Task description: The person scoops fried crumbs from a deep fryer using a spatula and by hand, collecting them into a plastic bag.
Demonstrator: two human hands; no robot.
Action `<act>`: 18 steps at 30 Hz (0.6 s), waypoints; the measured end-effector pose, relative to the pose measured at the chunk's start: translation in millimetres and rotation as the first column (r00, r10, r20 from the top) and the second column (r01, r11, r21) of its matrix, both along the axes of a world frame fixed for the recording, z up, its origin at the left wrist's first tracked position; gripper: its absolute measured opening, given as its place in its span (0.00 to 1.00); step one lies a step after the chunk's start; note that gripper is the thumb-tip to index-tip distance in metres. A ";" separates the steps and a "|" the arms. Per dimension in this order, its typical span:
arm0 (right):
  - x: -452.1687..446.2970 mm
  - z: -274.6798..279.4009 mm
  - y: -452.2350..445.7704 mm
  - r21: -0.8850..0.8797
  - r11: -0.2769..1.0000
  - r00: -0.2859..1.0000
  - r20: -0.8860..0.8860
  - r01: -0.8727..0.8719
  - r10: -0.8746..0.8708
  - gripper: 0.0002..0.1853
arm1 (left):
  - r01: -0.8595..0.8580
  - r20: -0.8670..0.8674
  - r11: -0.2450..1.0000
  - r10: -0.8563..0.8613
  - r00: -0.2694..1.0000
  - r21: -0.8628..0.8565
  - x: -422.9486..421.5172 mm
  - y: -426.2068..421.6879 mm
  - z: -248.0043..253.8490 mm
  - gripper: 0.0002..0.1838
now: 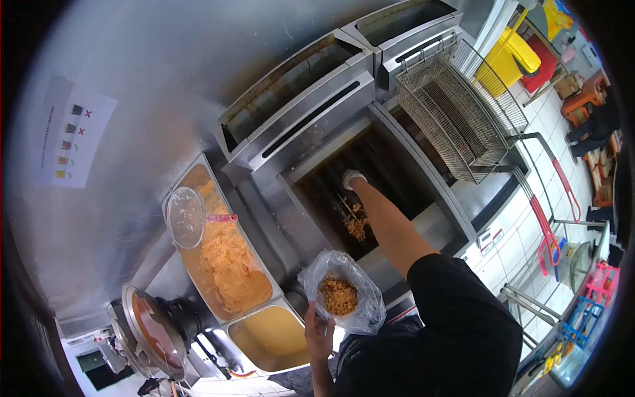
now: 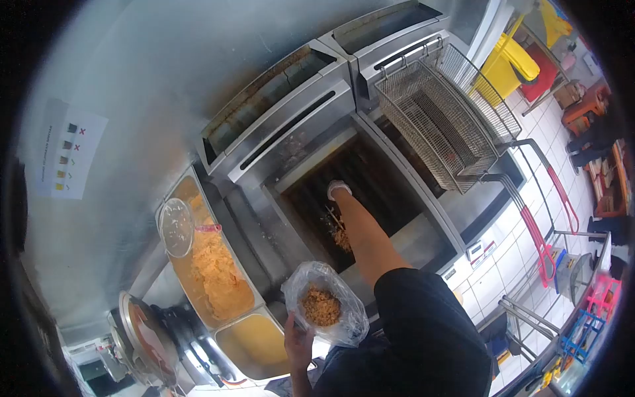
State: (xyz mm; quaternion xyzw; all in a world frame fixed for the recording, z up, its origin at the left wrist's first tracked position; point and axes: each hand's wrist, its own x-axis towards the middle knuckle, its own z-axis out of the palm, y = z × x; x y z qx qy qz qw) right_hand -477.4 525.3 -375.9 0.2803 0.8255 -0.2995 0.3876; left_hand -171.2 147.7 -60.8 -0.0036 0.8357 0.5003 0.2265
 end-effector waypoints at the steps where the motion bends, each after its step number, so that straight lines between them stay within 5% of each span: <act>1: 6.5 -17.8 6.6 0.017 1.000 0.999 0.034 -0.020 0.020 0.15 | 0.000 0.005 1.000 0.000 1.000 0.014 2.0 -0.2 -1.1 0.39; 4: 49.4 -21.9 10.9 0.064 0.940 0.942 0.066 -0.334 0.330 0.14 | 0.009 -0.056 0.996 -0.005 0.998 0.084 -2.0 11.5 4.1 0.39; 7: 97.7 -5.4 16.4 0.026 0.715 0.710 0.152 -0.698 0.688 0.13 | -0.007 -0.041 0.989 0.013 0.999 0.150 1.9 13.0 -0.8 0.39; 11: 111.2 29.7 28.9 -0.150 0.447 0.421 0.178 -0.882 0.889 0.13 | 0.007 -0.065 0.984 0.005 0.998 0.178 5.2 10.8 -0.5 0.40; 14: 97.9 72.9 29.8 0.015 0.759 0.740 0.236 -0.651 0.630 0.13 | 0.009 -0.066 0.989 0.001 0.998 0.146 9.3 5.5 0.7 0.39; 18: 69.3 62.6 20.1 0.219 0.804 0.827 0.023 -0.552 0.561 0.08 | -0.043 -0.031 0.989 0.048 0.998 0.140 16.3 -2.0 -4.4 0.39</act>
